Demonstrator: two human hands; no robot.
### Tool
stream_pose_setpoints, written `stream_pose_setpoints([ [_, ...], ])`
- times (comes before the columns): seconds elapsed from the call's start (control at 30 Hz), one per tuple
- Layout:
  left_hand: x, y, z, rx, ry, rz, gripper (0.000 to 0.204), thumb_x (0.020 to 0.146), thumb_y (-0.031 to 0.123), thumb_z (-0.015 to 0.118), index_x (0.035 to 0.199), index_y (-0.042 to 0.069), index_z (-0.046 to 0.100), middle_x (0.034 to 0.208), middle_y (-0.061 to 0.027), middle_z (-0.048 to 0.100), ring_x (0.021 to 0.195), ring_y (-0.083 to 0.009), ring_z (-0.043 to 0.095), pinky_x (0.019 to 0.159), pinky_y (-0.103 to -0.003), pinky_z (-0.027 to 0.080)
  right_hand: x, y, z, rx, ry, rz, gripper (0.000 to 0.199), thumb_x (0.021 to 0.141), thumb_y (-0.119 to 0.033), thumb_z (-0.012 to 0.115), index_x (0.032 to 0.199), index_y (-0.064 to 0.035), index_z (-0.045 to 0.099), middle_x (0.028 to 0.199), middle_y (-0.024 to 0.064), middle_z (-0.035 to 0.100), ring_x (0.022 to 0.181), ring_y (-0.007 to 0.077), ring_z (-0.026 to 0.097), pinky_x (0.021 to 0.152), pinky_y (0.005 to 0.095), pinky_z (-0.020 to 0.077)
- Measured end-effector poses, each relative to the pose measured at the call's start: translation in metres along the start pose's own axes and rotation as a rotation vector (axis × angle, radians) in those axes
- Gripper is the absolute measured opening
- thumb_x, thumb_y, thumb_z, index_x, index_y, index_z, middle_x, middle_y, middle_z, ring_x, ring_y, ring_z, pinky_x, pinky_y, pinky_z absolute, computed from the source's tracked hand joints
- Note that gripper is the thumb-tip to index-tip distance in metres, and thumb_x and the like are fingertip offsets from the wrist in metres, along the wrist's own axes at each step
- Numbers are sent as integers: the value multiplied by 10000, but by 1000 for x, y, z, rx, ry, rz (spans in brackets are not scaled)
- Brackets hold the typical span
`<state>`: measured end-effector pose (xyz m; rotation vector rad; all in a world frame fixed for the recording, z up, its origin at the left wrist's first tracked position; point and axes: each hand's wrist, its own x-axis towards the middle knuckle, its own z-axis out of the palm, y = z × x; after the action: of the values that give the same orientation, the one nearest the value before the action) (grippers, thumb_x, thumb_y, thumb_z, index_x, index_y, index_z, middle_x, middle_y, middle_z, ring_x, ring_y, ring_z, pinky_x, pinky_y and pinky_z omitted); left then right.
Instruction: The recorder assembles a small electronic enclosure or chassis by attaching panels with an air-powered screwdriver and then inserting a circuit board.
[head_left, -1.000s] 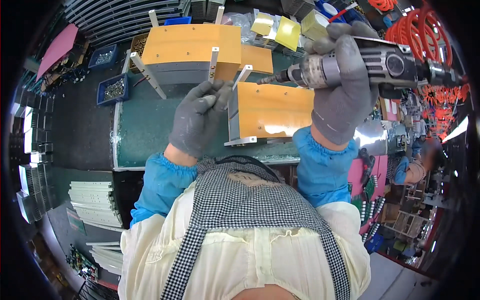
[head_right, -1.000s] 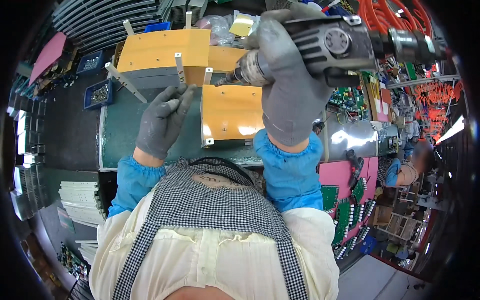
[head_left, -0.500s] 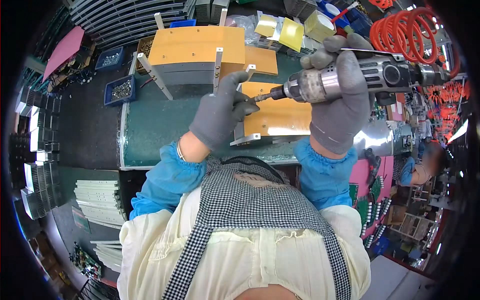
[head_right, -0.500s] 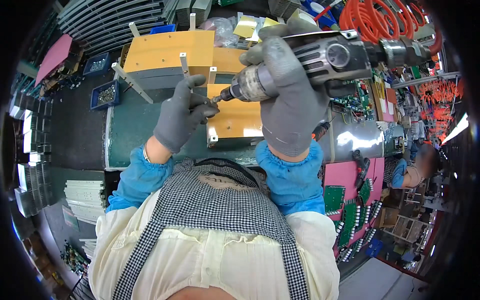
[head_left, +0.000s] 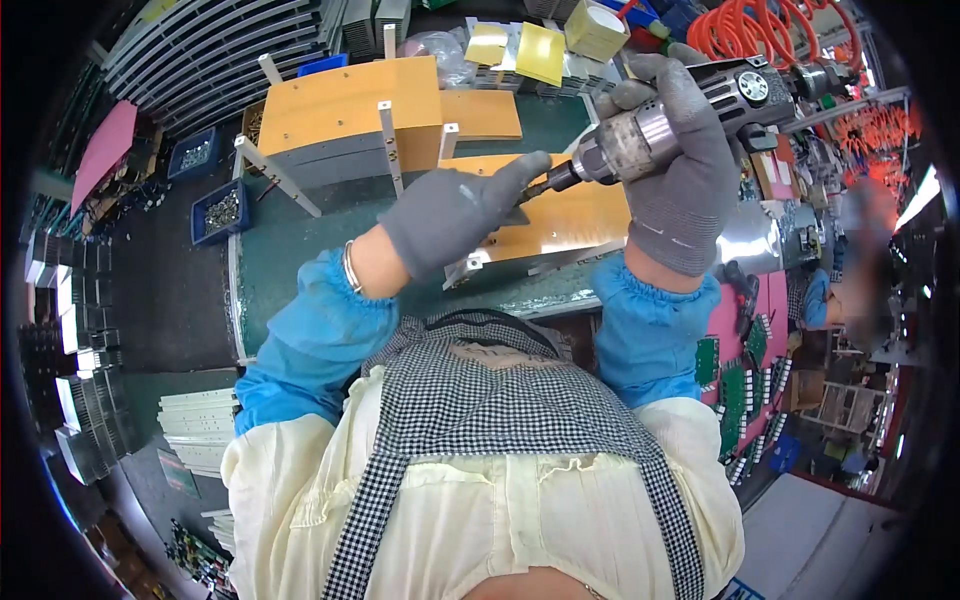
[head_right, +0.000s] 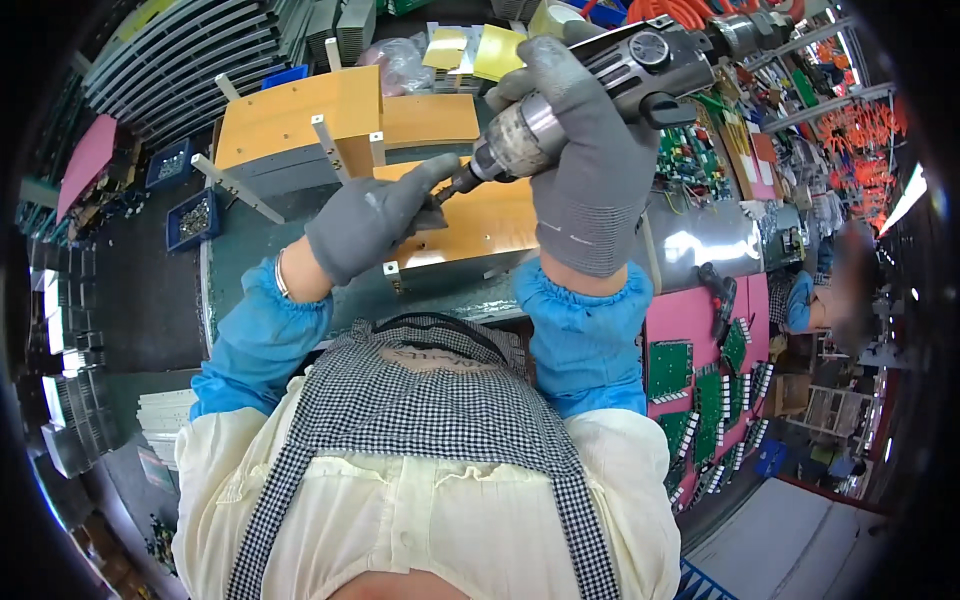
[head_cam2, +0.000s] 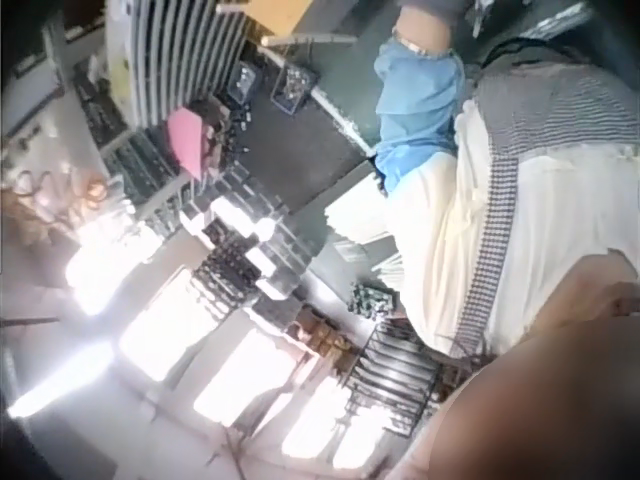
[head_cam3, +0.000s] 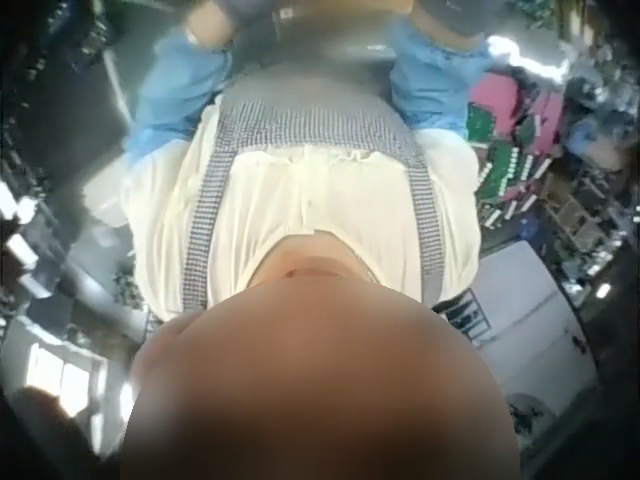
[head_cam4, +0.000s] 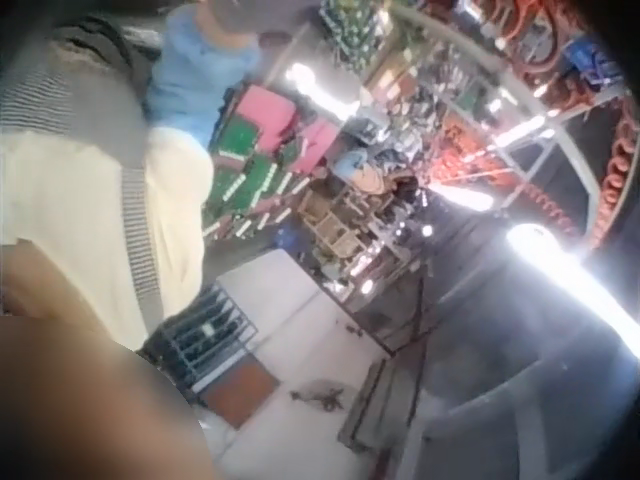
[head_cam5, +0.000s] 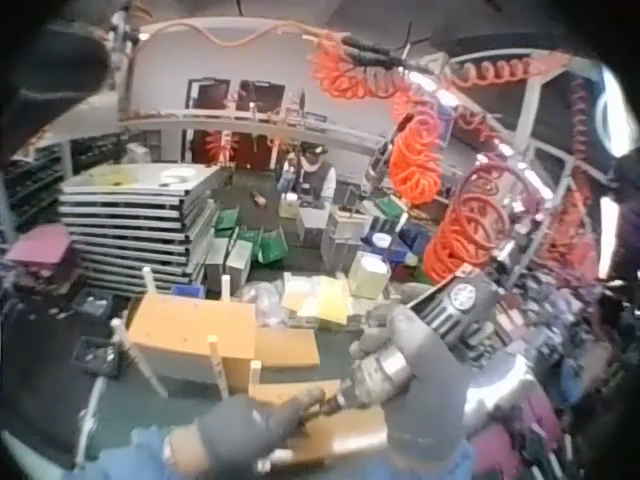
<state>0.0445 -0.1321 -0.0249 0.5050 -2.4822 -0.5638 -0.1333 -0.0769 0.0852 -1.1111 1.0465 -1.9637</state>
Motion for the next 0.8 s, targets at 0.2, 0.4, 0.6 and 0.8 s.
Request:
stream_pose_setpoints([
  [0.2, 37, 4, 13, -252, -80, 14, 773, 815, 96, 751, 1475, 118, 348, 939, -94, 740, 813, -312, 727, 703, -387, 582, -6, -12, -22, 78, 191, -95, 260, 869, -98, 722, 1071, 23, 613, 758, 131, 674, 639, 199, 671, 580, 314, 546],
  [0.4, 42, -1, 32, -206, -167, 10, 724, 814, 136, 771, 1440, 88, 410, 1085, -135, 713, 995, -314, 699, 845, -395, 565, -29, 1, -35, -35, 176, 24, 238, 845, -51, 743, 1038, 14, 620, 761, 78, 644, 549, 106, 570, 525, 252, 478],
  [0.6, 34, -8, 40, -284, -143, -27, 601, 831, 97, 741, 1380, 58, 500, 1126, -146, 696, 1056, -317, 679, 908, -396, 545, -35, 7, -41, -296, 63, -95, 344, 834, -37, 699, 1164, 9, 609, 996, 106, 670, 788, 175, 680, 710, 291, 557],
  [0.8, 35, -8, 39, -225, -147, -6, 537, 854, 96, 709, 1353, 87, 511, 1104, -132, 697, 1020, -320, 669, 876, -407, 544, -38, 6, -30, -275, 7, -78, 302, 817, 6, 719, 1106, 4, 631, 946, 82, 675, 780, 122, 654, 659, 239, 529],
])
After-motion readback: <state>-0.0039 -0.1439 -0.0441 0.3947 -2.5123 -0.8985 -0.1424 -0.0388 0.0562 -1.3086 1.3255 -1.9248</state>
